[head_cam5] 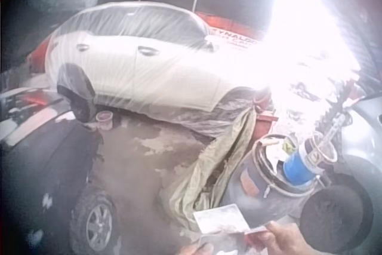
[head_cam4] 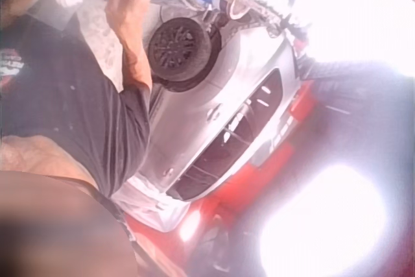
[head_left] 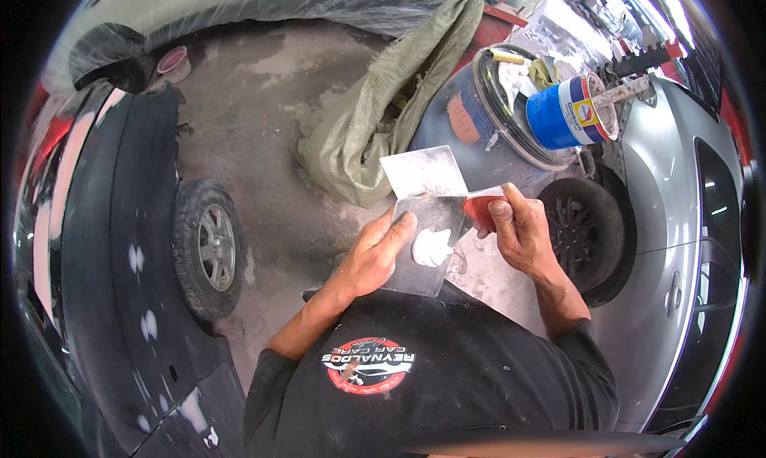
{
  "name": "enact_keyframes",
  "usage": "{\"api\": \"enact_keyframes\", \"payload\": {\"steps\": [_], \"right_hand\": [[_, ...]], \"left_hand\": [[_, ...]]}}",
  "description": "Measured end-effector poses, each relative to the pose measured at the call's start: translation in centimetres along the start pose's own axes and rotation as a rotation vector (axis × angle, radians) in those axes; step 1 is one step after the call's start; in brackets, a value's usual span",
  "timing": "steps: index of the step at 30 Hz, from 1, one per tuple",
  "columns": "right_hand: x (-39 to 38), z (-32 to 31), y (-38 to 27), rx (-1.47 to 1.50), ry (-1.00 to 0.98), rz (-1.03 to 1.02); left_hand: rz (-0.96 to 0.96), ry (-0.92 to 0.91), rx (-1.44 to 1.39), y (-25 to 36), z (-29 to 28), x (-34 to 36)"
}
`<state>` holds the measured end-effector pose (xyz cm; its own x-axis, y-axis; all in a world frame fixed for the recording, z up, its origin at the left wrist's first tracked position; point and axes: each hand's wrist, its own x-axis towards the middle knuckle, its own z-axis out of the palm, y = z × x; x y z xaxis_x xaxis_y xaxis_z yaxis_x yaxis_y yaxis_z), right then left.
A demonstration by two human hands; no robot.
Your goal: The person mixes a white paste with a red hardener on a metal mixing card, then uses a spreader to apply the filler to a damaged area on a car's rear quarter panel. The person repeatedly smooths the filler over the panel surface.
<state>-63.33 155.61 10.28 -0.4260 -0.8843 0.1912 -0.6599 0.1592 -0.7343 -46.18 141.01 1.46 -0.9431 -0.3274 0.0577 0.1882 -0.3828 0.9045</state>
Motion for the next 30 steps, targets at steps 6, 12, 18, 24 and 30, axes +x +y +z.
{"api": "enact_keyframes", "payload": {"steps": [6,12,18,24,30], "right_hand": [[0.0,0.5,0.3,-0.166,0.049,0.002],[0.3,0.5,-0.2,-0.160,-0.029,0.028],[0.9,-0.3,-0.9,-0.203,-0.140,0.010],[1.2,-0.5,-1.0,-0.316,-0.148,-0.049],[1.2,0.4,-0.7,-0.321,-0.140,-0.053]], "left_hand": [[0.014,-0.008,0.003,-0.1,0.0,-0.1],[0.042,0.003,0.004,-0.2,0.0,0.0],[0.006,0.038,0.013,0.3,0.0,-0.4],[0.016,0.025,0.023,0.6,-0.1,-0.6],[0.043,0.000,0.002,0.6,0.1,-0.5]]}}
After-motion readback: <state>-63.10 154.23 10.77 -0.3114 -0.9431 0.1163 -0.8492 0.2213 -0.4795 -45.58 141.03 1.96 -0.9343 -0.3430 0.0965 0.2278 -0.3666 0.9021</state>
